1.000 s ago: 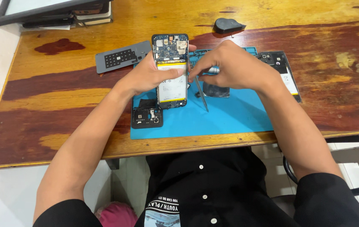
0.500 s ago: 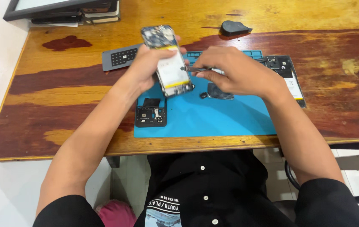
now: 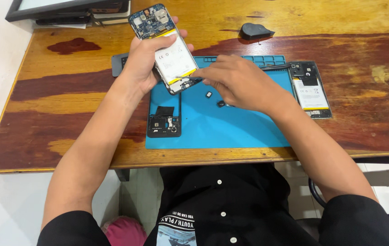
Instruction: The person repairs a smartphone at a workbench, using a screwdriver to remove screws from the phone's back housing and handling the battery. They then pry at the phone's internals with a spudger tool and use tweezers to work on components inside the opened phone.
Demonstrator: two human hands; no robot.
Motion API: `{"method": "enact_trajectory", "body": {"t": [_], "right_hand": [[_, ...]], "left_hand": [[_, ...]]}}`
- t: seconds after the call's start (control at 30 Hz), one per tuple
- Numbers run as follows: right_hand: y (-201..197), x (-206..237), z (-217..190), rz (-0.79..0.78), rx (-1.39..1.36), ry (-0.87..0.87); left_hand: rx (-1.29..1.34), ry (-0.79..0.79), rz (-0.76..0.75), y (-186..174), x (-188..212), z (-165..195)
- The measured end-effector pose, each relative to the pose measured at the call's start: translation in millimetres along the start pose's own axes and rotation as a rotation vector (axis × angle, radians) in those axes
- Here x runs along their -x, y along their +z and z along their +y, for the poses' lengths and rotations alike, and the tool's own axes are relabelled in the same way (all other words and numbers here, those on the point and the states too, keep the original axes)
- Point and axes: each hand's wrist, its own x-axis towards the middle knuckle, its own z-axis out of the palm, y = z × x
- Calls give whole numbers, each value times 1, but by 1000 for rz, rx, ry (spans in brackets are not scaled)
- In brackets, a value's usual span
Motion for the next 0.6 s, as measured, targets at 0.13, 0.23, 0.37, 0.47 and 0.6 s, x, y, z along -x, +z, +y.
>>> {"method": "enact_trajectory", "body": {"t": [0.13, 0.23, 0.37, 0.47, 0.6], "right_hand": [[-1, 3, 2, -26, 22, -5], [-5, 3, 9, 21, -82, -38], [-16, 7, 24, 257, -223, -83], [-23, 13, 32, 347, -409, -18], [-21, 15, 37, 347, -660, 27]], "left_hand": [[-49, 4, -59, 4, 0, -4], [-125, 7, -122, 4, 2, -8], [-282, 35, -320, 8, 3, -17], [-400, -50, -376, 14, 7, -27], [-399, -103, -434, 20, 13, -34]]}}
